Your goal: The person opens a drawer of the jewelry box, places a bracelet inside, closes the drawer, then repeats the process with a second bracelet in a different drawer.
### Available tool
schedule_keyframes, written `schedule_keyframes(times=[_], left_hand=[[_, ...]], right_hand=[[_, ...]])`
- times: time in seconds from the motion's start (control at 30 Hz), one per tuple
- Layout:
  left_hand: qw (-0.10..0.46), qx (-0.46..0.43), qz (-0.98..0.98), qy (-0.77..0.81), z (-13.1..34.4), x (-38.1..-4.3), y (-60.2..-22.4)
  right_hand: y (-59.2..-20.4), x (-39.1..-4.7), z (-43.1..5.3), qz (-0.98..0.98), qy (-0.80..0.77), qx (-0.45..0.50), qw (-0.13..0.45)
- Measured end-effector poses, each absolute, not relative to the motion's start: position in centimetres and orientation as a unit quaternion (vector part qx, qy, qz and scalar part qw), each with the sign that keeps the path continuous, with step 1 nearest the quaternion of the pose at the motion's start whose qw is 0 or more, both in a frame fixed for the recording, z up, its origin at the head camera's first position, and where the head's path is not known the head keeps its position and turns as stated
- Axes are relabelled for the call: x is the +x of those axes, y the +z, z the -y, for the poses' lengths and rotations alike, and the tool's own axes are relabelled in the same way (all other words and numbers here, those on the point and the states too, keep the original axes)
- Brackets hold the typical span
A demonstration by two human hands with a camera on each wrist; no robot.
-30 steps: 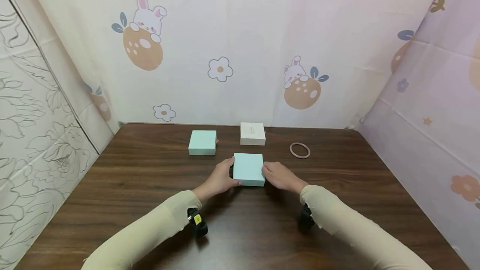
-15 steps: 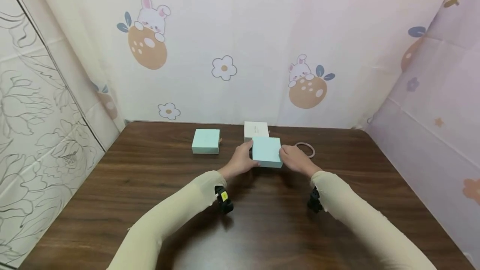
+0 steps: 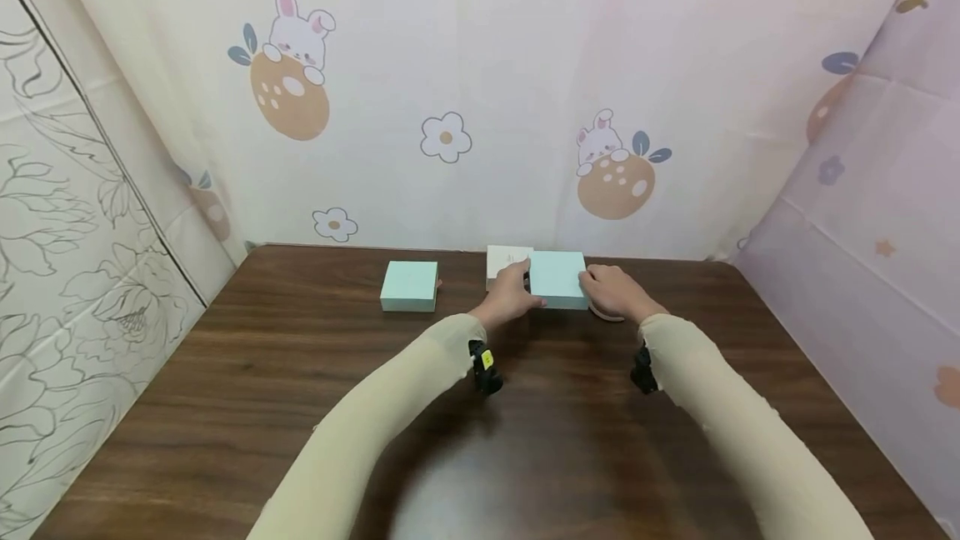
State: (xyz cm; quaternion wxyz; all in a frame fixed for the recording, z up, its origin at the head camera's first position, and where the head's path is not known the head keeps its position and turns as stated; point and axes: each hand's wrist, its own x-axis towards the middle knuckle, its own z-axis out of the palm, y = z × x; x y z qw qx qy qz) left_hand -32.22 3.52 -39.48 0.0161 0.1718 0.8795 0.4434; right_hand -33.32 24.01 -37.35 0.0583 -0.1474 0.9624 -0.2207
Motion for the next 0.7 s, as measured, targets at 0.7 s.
schedule_keyframes(times=[0.7], left_hand=[[-0.011, 0.169, -0.896, 0.410, -8.0, -37.6, -39.2]], right_hand=[[-37.9, -38.1, -26.2, -0.972, -0.198, -0.114, 0.048]])
